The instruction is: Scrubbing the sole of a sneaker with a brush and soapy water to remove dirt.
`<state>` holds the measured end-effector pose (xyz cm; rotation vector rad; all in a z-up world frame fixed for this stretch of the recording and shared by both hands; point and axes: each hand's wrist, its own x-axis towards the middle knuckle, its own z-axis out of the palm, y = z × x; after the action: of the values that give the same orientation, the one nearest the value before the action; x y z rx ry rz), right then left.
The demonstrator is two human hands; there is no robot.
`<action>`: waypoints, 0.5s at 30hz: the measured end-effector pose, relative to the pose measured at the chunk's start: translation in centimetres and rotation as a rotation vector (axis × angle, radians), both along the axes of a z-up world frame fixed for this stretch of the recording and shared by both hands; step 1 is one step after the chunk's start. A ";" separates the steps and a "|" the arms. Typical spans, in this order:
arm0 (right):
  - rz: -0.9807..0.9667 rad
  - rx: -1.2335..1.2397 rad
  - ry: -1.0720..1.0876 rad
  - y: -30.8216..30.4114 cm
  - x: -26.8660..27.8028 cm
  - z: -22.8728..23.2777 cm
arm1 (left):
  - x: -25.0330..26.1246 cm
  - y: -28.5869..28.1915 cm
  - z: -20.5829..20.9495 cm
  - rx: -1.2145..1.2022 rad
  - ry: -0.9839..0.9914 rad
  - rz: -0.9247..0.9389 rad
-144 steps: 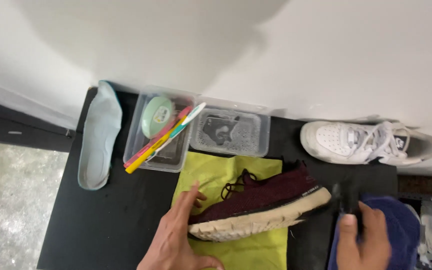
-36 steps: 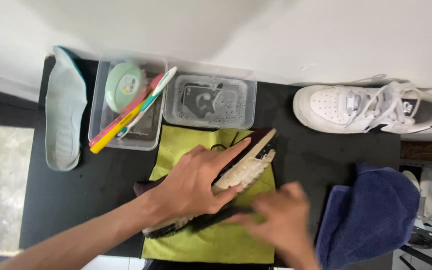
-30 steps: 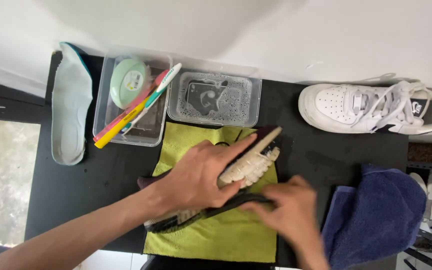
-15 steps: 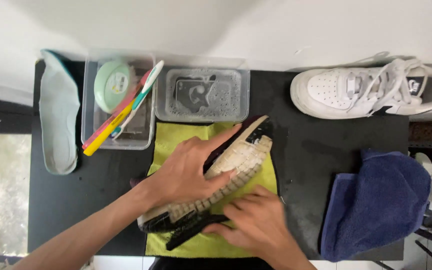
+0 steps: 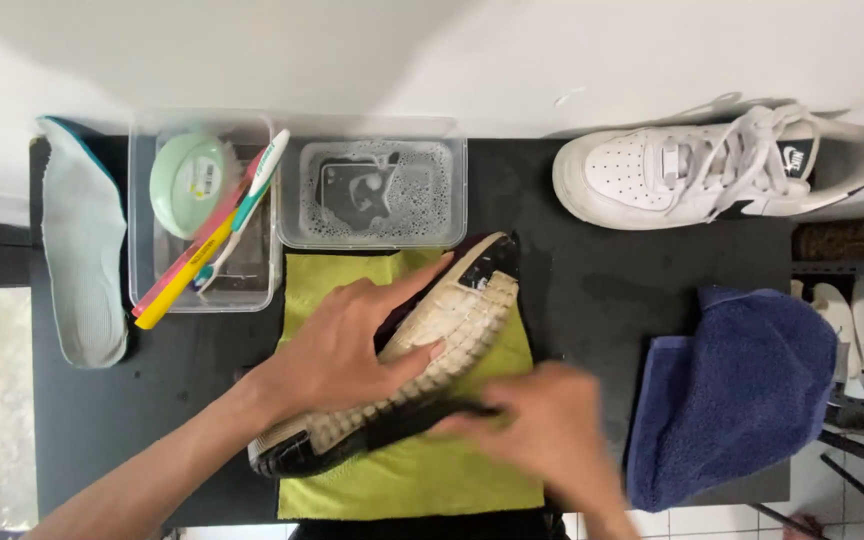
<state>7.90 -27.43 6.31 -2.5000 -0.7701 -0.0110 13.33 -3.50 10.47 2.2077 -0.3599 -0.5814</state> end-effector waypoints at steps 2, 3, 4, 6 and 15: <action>-0.188 -0.037 0.129 -4.1 1.6 -1.1 | 0.4 -0.1 0.0 -0.053 0.045 -0.001; -0.205 -0.037 0.124 -5.1 1.9 -1.3 | 0.8 -0.3 -0.1 -0.054 0.040 -0.018; -0.258 -0.132 0.189 -6.0 2.1 -1.6 | 0.7 -0.4 -0.1 -0.041 0.028 -0.023; -0.314 -0.223 0.263 -5.1 2.0 -1.3 | 0.5 -0.3 -0.3 -0.022 0.022 -0.033; -0.131 -0.346 0.372 -3.7 5.1 2.4 | 0.3 -0.7 -0.4 0.020 0.045 -0.066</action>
<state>13.00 -31.14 8.70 -2.7504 -0.4835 0.5699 13.60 -4.19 10.03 2.2049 -0.4060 -0.6720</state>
